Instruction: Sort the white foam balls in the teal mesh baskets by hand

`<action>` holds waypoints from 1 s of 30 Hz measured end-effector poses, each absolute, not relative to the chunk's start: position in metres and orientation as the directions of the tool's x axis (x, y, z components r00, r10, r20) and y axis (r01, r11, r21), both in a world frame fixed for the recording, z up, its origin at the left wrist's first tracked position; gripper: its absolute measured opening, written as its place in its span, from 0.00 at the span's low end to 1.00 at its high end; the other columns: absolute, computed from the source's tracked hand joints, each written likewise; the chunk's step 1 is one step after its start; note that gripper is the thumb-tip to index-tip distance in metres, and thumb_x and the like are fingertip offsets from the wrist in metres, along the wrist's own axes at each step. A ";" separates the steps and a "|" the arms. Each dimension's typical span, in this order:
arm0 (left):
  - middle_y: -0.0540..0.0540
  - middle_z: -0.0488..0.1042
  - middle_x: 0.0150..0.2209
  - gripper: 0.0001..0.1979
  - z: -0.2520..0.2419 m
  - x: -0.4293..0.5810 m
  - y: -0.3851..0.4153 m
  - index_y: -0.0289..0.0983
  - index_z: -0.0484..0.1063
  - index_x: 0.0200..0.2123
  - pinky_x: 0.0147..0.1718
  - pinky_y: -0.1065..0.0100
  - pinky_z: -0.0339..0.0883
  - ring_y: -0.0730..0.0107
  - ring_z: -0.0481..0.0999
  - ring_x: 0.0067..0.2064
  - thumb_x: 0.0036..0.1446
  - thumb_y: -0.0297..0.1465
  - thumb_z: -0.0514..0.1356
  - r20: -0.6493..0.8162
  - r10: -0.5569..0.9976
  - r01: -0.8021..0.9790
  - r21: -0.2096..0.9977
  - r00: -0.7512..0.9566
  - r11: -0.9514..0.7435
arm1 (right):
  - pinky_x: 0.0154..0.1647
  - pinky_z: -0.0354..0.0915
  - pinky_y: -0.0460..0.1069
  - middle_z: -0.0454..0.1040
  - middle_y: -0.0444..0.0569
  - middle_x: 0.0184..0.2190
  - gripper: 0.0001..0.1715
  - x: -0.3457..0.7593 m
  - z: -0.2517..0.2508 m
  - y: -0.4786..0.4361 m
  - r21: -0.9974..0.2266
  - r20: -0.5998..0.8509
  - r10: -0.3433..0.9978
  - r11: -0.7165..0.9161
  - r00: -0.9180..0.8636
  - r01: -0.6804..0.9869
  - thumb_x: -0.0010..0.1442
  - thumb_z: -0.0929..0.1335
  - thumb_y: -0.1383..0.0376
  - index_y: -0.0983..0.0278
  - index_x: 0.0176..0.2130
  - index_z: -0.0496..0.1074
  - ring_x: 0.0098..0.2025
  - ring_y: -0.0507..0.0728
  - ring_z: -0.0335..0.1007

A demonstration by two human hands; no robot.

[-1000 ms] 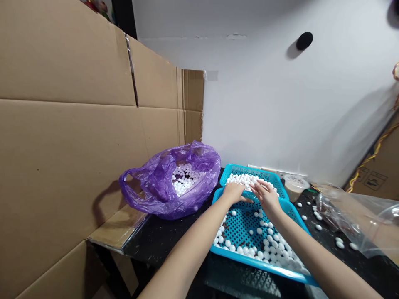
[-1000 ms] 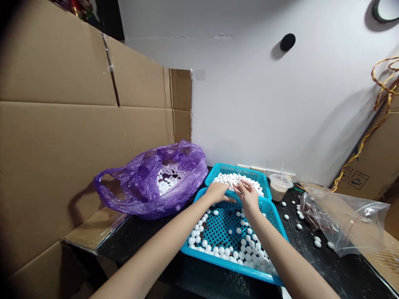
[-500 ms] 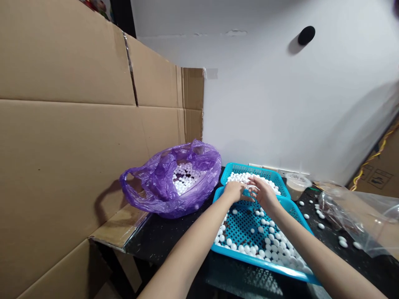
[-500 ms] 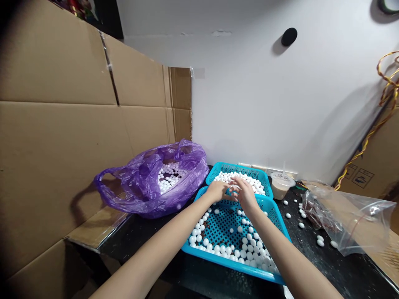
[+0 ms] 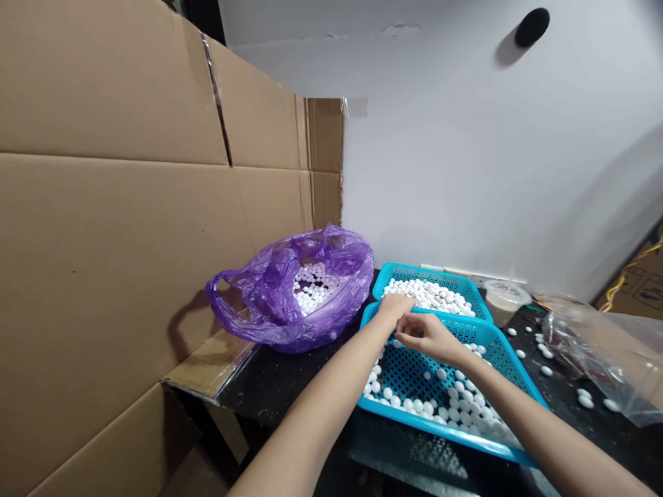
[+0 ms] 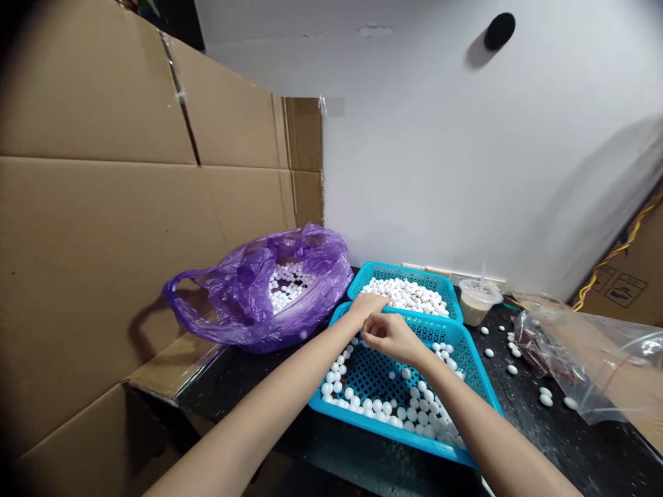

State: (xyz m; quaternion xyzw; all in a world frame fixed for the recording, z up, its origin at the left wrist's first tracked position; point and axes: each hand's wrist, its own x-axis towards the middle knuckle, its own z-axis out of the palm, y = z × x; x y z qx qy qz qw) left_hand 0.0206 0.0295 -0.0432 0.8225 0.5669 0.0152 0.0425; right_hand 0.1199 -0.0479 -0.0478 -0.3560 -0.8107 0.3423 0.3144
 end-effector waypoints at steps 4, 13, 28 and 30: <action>0.40 0.73 0.39 0.20 -0.043 0.015 0.022 0.36 0.70 0.36 0.39 0.65 0.62 0.57 0.71 0.42 0.47 0.46 0.56 0.040 0.873 0.872 0.045 0.487 -0.488 | 0.28 0.60 0.45 0.71 0.47 0.27 0.10 0.120 -0.059 -0.048 -0.716 0.109 0.698 0.549 -0.708 0.431 0.48 0.67 0.64 0.66 0.33 0.71 0.28 0.52 0.66; 0.41 0.73 0.34 0.34 -0.048 0.013 0.024 0.36 0.68 0.31 0.33 0.66 0.62 0.56 0.72 0.39 0.38 0.61 0.48 0.100 0.842 0.846 0.012 0.530 -0.533 | 0.29 0.59 0.45 0.72 0.47 0.30 0.11 0.113 -0.068 -0.051 -0.718 0.060 0.673 0.543 -0.737 0.437 0.50 0.67 0.61 0.65 0.34 0.71 0.29 0.52 0.66; 0.40 0.74 0.35 0.34 -0.050 0.014 0.025 0.36 0.68 0.33 0.34 0.65 0.62 0.55 0.72 0.39 0.39 0.61 0.48 0.100 0.838 0.842 0.006 0.537 -0.540 | 0.23 0.58 0.43 0.70 0.45 0.24 0.16 0.114 -0.060 -0.052 -0.891 -0.049 0.633 0.321 -0.773 0.319 0.49 0.68 0.55 0.67 0.30 0.71 0.24 0.49 0.62; 0.40 0.74 0.35 0.34 -0.050 0.014 0.025 0.36 0.69 0.33 0.34 0.65 0.62 0.55 0.72 0.39 0.39 0.61 0.48 0.093 0.841 0.844 0.017 0.533 -0.536 | 0.19 0.55 0.42 0.67 0.42 0.21 0.18 0.116 -0.054 -0.054 -0.925 -0.177 0.539 0.194 -0.824 0.326 0.46 0.69 0.54 0.67 0.31 0.71 0.20 0.47 0.59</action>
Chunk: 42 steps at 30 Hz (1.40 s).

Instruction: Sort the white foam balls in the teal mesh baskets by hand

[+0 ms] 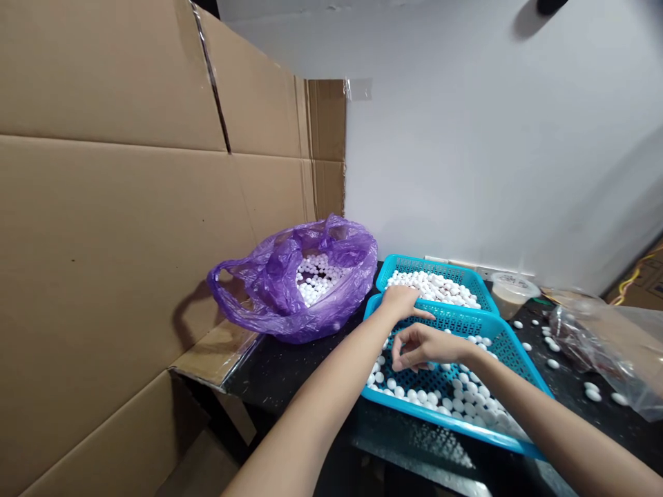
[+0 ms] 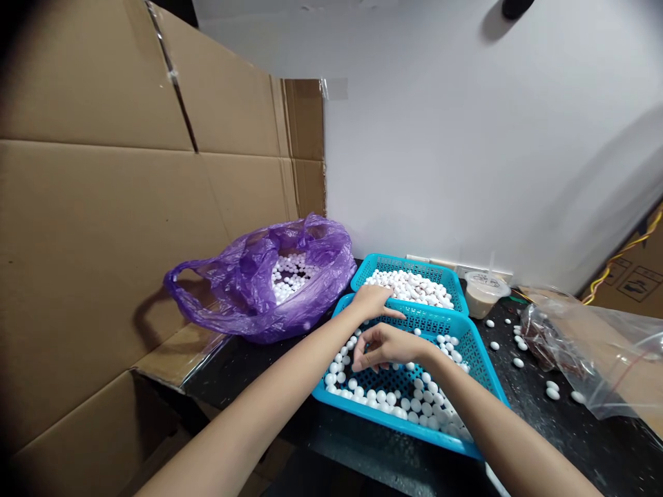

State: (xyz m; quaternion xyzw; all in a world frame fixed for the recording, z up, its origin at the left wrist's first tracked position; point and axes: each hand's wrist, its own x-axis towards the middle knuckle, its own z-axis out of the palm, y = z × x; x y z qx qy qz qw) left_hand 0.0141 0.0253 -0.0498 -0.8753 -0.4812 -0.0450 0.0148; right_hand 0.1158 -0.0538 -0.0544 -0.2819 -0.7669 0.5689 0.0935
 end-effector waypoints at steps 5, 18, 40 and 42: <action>0.41 0.74 0.35 0.34 -0.046 0.015 0.023 0.36 0.69 0.33 0.36 0.66 0.61 0.56 0.72 0.40 0.38 0.60 0.50 0.074 0.844 0.844 0.033 0.532 -0.535 | 0.19 0.55 0.40 0.70 0.44 0.25 0.20 0.117 -0.049 -0.059 -0.939 -0.260 0.455 0.084 -0.852 0.332 0.42 0.71 0.55 0.68 0.31 0.72 0.21 0.45 0.58; 0.41 0.74 0.34 0.34 -0.047 0.015 0.023 0.36 0.69 0.34 0.35 0.66 0.61 0.58 0.72 0.39 0.38 0.61 0.49 0.071 0.848 0.849 0.025 0.526 -0.529 | 0.17 0.51 0.40 0.69 0.43 0.24 0.21 0.113 -0.057 -0.059 -0.924 -0.315 0.453 0.054 -0.834 0.378 0.42 0.71 0.55 0.67 0.32 0.72 0.19 0.44 0.54; 0.40 0.74 0.35 0.36 -0.048 0.016 0.024 0.36 0.69 0.34 0.33 0.66 0.62 0.56 0.72 0.39 0.37 0.62 0.47 0.083 0.837 0.840 -0.001 0.541 -0.542 | 0.16 0.53 0.40 0.62 0.40 0.17 0.22 0.108 -0.047 -0.064 -0.840 -0.330 0.526 0.215 -0.784 0.497 0.41 0.71 0.52 0.67 0.30 0.71 0.18 0.45 0.55; 0.40 0.74 0.35 0.36 -0.048 0.016 0.024 0.36 0.68 0.34 0.34 0.66 0.62 0.55 0.72 0.39 0.38 0.62 0.47 0.078 0.837 0.840 0.003 0.541 -0.543 | 0.15 0.51 0.40 0.62 0.40 0.17 0.22 0.108 -0.046 -0.065 -0.838 -0.314 0.515 0.244 -0.797 0.488 0.42 0.71 0.52 0.67 0.30 0.71 0.18 0.45 0.55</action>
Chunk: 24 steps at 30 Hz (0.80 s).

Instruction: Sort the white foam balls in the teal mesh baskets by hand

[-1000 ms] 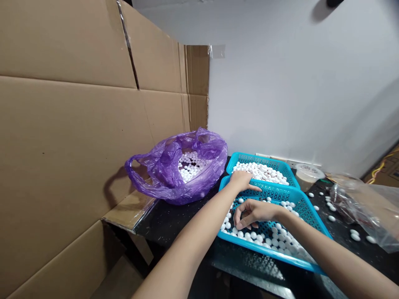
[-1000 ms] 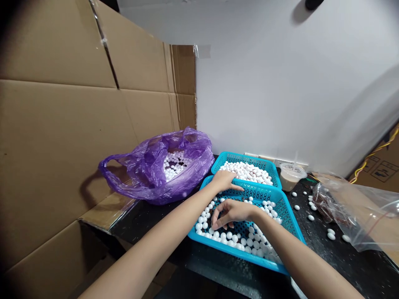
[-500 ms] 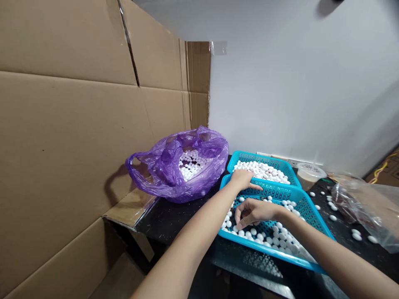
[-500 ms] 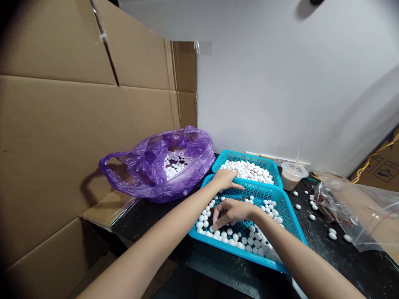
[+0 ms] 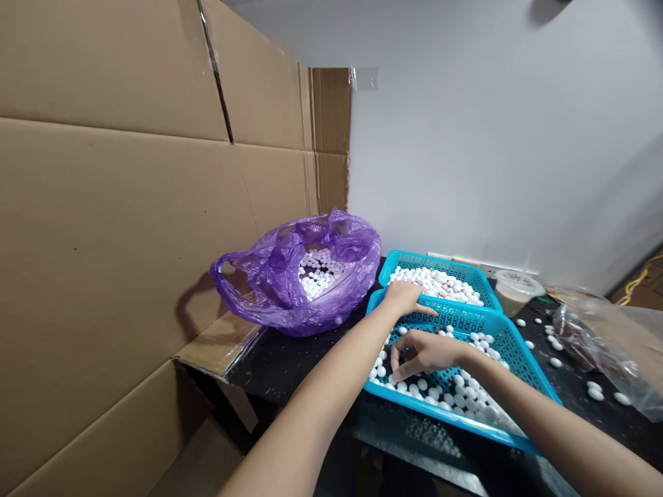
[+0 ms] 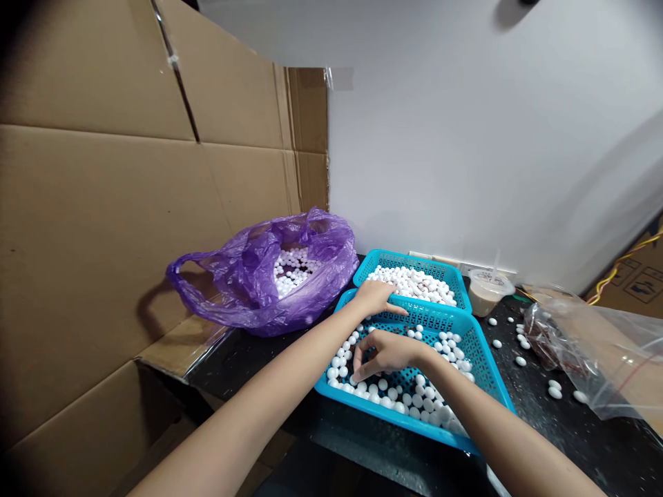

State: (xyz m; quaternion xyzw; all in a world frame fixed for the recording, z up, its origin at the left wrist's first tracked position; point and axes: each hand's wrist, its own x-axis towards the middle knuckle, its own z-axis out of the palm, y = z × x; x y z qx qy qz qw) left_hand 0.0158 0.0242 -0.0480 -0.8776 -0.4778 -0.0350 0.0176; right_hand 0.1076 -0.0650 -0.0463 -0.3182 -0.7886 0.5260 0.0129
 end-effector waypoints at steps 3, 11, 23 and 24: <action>0.40 0.74 0.35 0.36 -0.048 0.016 0.025 0.36 0.68 0.34 0.34 0.66 0.61 0.56 0.72 0.39 0.38 0.62 0.47 0.076 0.838 0.840 0.008 0.541 -0.543 | 0.16 0.51 0.40 0.64 0.41 0.19 0.22 0.107 -0.048 -0.064 -0.837 -0.295 0.509 0.270 -0.808 0.476 0.42 0.71 0.53 0.68 0.30 0.70 0.19 0.46 0.56; 0.41 0.74 0.35 0.35 -0.049 0.016 0.025 0.37 0.68 0.34 0.34 0.66 0.61 0.57 0.72 0.40 0.38 0.61 0.48 0.087 0.834 0.837 0.016 0.544 -0.548 | 0.16 0.55 0.40 0.67 0.43 0.29 0.22 0.105 -0.056 -0.064 -0.918 -0.250 0.507 0.146 -0.825 0.368 0.41 0.72 0.58 0.65 0.30 0.60 0.23 0.46 0.59; 0.40 0.74 0.35 0.34 -0.051 0.017 0.026 0.36 0.69 0.34 0.34 0.66 0.61 0.57 0.72 0.39 0.39 0.60 0.49 0.081 0.836 0.837 0.021 0.543 -0.546 | 0.15 0.56 0.40 0.65 0.41 0.28 0.25 0.103 -0.063 -0.064 -0.916 -0.285 0.529 0.094 -0.799 0.389 0.40 0.73 0.59 0.64 0.28 0.54 0.21 0.46 0.59; 0.40 0.74 0.35 0.35 -0.051 0.017 0.026 0.36 0.69 0.34 0.34 0.66 0.61 0.57 0.72 0.39 0.39 0.60 0.49 0.081 0.835 0.837 0.023 0.544 -0.547 | 0.15 0.56 0.40 0.65 0.41 0.28 0.25 0.103 -0.063 -0.064 -0.913 -0.289 0.532 0.097 -0.796 0.396 0.40 0.73 0.59 0.64 0.28 0.54 0.22 0.46 0.59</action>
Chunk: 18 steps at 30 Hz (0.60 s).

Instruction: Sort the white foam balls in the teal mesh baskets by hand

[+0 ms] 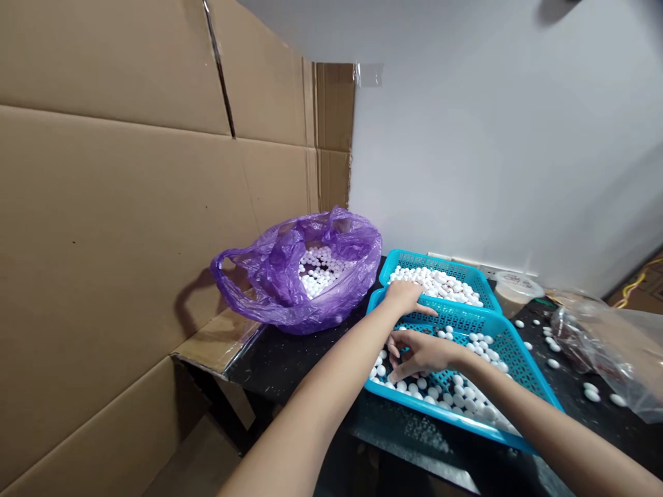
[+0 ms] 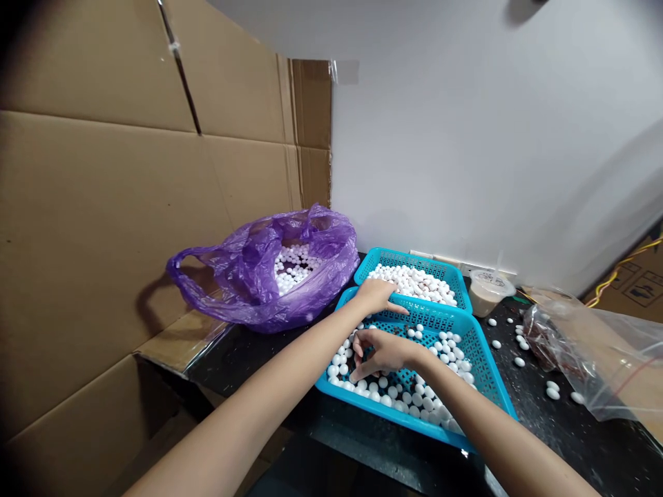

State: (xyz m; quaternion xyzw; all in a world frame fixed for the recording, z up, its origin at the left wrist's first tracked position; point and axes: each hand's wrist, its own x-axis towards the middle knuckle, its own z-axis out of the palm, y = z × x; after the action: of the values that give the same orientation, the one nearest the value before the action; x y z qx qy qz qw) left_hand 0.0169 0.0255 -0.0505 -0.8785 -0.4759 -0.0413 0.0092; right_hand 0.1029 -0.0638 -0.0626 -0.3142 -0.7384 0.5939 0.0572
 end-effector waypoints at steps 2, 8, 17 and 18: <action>0.40 0.74 0.35 0.35 -0.050 0.016 0.025 0.36 0.69 0.35 0.34 0.66 0.61 0.57 0.72 0.39 0.38 0.60 0.49 0.088 0.837 0.839 0.024 0.540 -0.544 | 0.15 0.56 0.40 0.65 0.42 0.29 0.25 0.103 -0.062 -0.064 -0.909 -0.291 0.533 0.105 -0.795 0.403 0.39 0.73 0.58 0.64 0.29 0.55 0.22 0.47 0.60; 0.40 0.74 0.36 0.35 -0.045 0.013 0.021 0.37 0.70 0.35 0.34 0.67 0.62 0.57 0.72 0.40 0.39 0.60 0.49 0.086 0.845 0.848 0.002 0.528 -0.531 | 0.16 0.56 0.40 0.64 0.42 0.27 0.23 0.105 -0.059 -0.061 -0.934 -0.276 0.492 0.065 -0.825 0.351 0.43 0.72 0.56 0.65 0.32 0.59 0.22 0.46 0.61; 0.40 0.74 0.36 0.34 -0.043 0.013 0.020 0.37 0.70 0.34 0.33 0.67 0.62 0.57 0.72 0.39 0.39 0.60 0.48 0.088 0.844 0.847 0.009 0.528 -0.531 | 0.16 0.55 0.40 0.64 0.43 0.27 0.23 0.106 -0.056 -0.060 -0.935 -0.301 0.490 0.016 -0.818 0.354 0.50 0.65 0.49 0.66 0.33 0.61 0.20 0.45 0.59; 0.40 0.74 0.36 0.34 -0.044 0.013 0.020 0.37 0.70 0.33 0.33 0.66 0.62 0.57 0.72 0.39 0.39 0.60 0.48 0.089 0.844 0.847 0.010 0.529 -0.531 | 0.16 0.55 0.40 0.64 0.43 0.27 0.23 0.106 -0.057 -0.060 -0.935 -0.300 0.482 0.022 -0.823 0.354 0.50 0.65 0.49 0.66 0.33 0.62 0.20 0.44 0.58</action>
State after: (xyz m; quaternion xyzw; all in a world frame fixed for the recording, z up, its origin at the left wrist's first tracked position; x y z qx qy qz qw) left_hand 0.0128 0.0204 -0.0436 -0.8741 -0.4837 -0.0416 0.0172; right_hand 0.1060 -0.0598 -0.0568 -0.2931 -0.7132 0.6347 0.0507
